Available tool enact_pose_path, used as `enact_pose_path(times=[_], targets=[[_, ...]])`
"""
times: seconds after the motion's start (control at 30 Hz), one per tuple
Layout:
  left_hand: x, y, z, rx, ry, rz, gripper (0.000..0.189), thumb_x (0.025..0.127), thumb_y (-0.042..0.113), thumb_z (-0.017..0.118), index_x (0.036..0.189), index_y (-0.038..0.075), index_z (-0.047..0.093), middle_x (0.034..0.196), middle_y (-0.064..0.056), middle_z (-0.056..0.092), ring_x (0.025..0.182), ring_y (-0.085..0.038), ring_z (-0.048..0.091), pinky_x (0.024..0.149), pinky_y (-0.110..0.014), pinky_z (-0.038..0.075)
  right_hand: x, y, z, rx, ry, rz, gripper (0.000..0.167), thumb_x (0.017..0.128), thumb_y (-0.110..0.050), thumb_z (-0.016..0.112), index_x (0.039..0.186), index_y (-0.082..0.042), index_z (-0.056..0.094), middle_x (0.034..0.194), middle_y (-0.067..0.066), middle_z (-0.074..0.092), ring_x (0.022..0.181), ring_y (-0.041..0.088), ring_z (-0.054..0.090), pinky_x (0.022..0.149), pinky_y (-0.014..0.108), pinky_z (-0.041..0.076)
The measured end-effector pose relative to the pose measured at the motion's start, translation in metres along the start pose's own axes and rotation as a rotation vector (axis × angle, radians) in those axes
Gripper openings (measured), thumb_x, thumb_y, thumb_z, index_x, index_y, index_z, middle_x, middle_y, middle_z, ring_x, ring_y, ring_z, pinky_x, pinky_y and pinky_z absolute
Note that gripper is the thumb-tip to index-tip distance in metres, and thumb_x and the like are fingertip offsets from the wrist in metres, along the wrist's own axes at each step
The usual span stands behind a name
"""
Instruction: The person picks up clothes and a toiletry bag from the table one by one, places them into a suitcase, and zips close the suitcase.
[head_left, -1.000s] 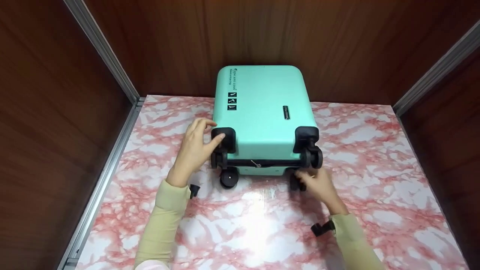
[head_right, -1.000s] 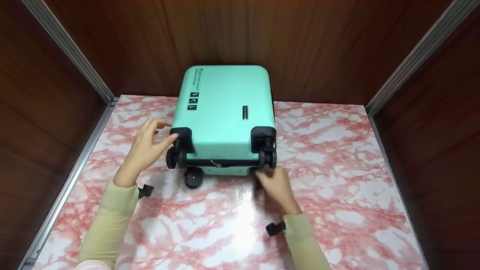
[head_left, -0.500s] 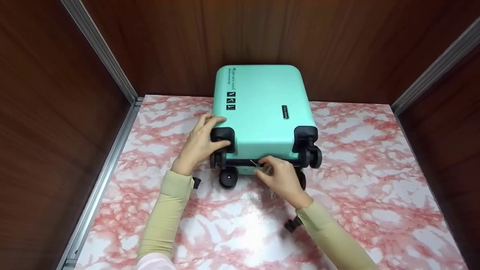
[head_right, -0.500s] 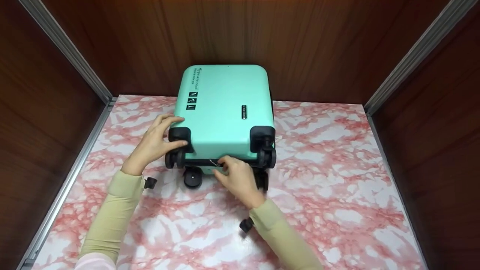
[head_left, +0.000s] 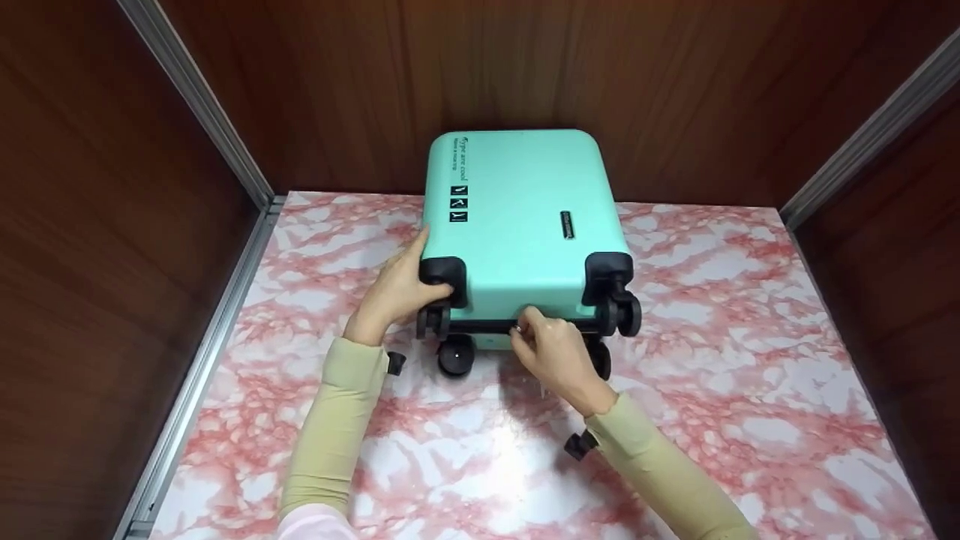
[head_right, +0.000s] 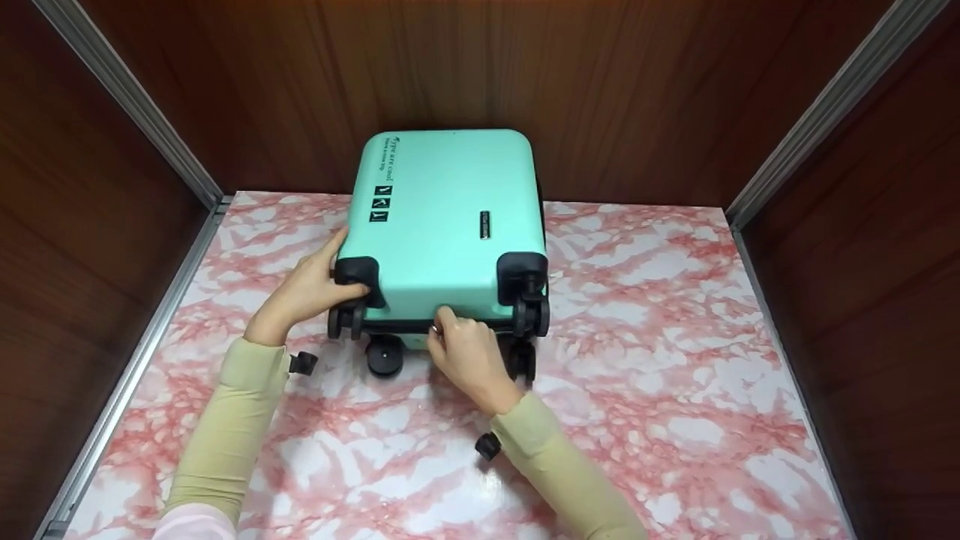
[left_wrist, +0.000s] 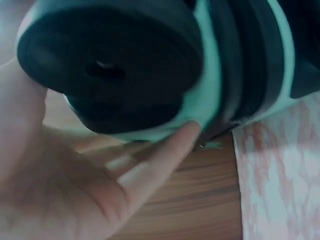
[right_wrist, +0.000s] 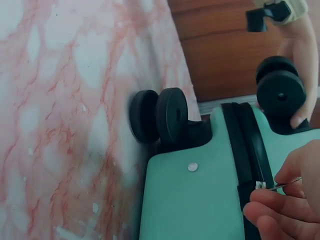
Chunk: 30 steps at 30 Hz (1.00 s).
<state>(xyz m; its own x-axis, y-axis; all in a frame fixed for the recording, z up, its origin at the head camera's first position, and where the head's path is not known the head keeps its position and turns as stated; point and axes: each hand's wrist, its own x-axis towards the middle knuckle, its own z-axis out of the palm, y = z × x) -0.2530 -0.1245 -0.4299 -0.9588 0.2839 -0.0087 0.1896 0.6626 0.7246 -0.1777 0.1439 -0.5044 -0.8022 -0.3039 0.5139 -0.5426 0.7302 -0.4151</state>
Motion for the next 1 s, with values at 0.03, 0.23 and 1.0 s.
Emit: enact_pose_path(times=[0.03, 0.23, 1.0], targets=[[0.0, 0.002, 0.0, 0.007, 0.005, -0.018, 0.104, 0.083, 0.028, 0.077, 0.164, 0.011, 0.014, 0.16, -0.017, 0.034, 0.137, -0.03, 0.043, 0.109, -0.044, 0.037, -0.002, 0.001, -0.001, -0.004, -0.008, 0.008, 0.018, 0.095, -0.013, 0.07, 0.084, -0.013, 0.056, 0.06, -0.008, 0.054, 0.048, 0.009, 0.052, 0.046, 0.031, 0.043], [-0.004, 0.012, 0.005, 0.121, 0.091, -0.147, 0.076, 0.08, 0.035, 0.073, 0.14, -0.003, 0.046, 0.114, -0.023, 0.064, 0.095, -0.034, 0.06, 0.084, -0.044, 0.05, -0.012, 0.004, -0.003, -0.084, -0.085, 0.044, 0.022, 0.098, -0.019, 0.068, 0.079, -0.015, 0.058, 0.059, -0.006, 0.052, 0.047, 0.017, 0.054, 0.044, 0.037, 0.046], [-0.009, 0.027, 0.018, 0.231, 0.207, -0.195, 0.066, 0.09, 0.039, 0.065, 0.134, -0.008, 0.049, 0.11, -0.03, 0.065, 0.097, -0.046, 0.065, 0.081, -0.052, 0.052, -0.008, 0.002, 0.011, -0.236, 0.036, 0.054, 0.026, 0.087, -0.027, 0.081, 0.068, -0.013, 0.071, 0.057, 0.003, 0.062, 0.042, 0.024, 0.056, 0.037, 0.041, 0.045]])
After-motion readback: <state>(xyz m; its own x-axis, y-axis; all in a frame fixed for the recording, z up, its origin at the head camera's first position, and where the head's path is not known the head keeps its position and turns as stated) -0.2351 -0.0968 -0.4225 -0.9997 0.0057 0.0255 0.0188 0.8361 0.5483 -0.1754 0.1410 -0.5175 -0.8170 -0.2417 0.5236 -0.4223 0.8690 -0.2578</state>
